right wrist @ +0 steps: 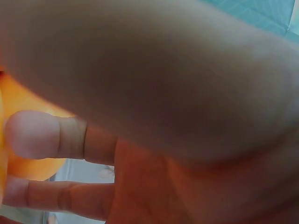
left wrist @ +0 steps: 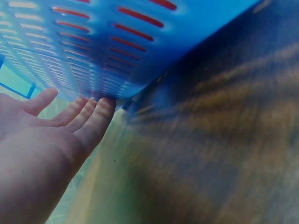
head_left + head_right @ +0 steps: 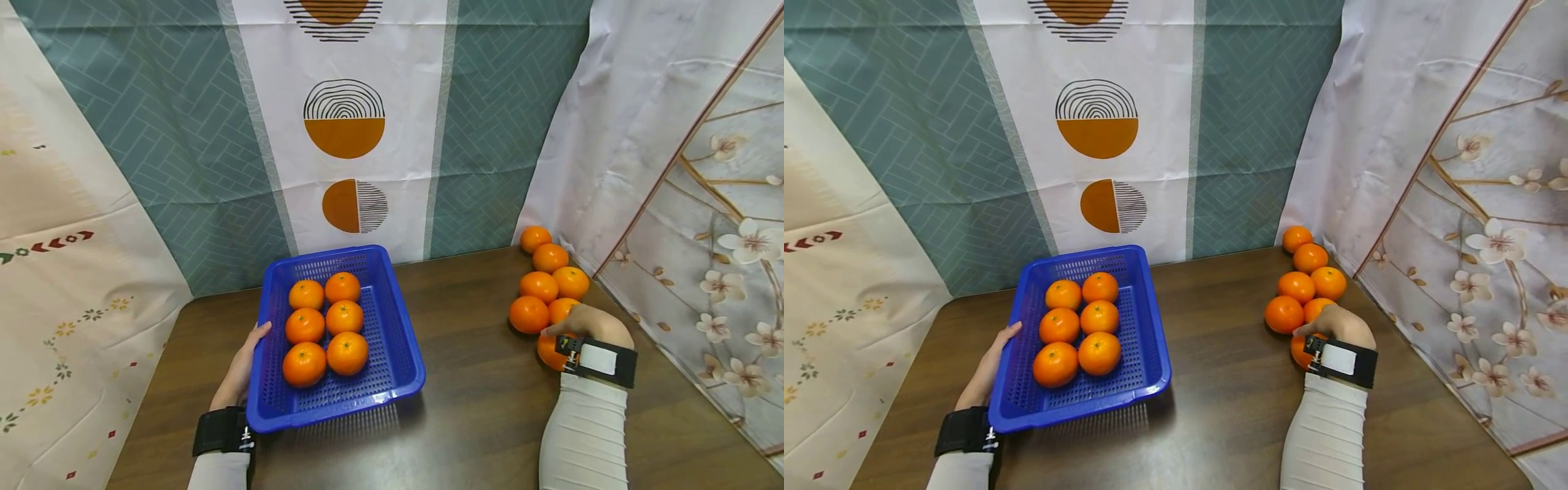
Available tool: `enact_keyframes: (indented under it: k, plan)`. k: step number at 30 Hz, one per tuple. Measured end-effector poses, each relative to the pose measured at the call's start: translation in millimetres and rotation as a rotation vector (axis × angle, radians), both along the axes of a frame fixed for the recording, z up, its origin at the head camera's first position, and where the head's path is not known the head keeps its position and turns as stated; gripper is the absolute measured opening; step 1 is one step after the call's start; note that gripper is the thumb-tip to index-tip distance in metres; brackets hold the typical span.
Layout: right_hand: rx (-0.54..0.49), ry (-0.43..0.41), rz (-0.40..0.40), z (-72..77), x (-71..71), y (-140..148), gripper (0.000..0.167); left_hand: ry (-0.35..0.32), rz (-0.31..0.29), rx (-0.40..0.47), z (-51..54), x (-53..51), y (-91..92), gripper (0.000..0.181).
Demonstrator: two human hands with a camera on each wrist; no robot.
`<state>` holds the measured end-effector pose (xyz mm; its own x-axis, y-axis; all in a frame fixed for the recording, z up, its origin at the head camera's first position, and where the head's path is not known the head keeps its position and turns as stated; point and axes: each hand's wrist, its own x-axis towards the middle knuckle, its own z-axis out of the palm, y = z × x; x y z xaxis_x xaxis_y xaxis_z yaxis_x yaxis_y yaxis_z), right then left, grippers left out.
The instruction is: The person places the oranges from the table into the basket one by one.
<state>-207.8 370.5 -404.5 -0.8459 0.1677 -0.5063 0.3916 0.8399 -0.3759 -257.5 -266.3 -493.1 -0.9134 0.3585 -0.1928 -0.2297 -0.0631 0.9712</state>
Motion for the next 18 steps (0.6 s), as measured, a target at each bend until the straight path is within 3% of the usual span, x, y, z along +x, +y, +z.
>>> enact_keyframes:
  k: [8, 18]
  plan:
    - [0.061, 0.025, 0.055, 20.2, 10.0, -22.9, 0.055, -0.007, 0.004, 0.005, -0.1, 0.4, 0.6, 0.072]
    - [0.052, 0.057, 0.102, 15.3, 6.4, -19.5, 0.043, 0.024, -0.015, 0.038, -0.5, 1.0, 1.8, 0.070]
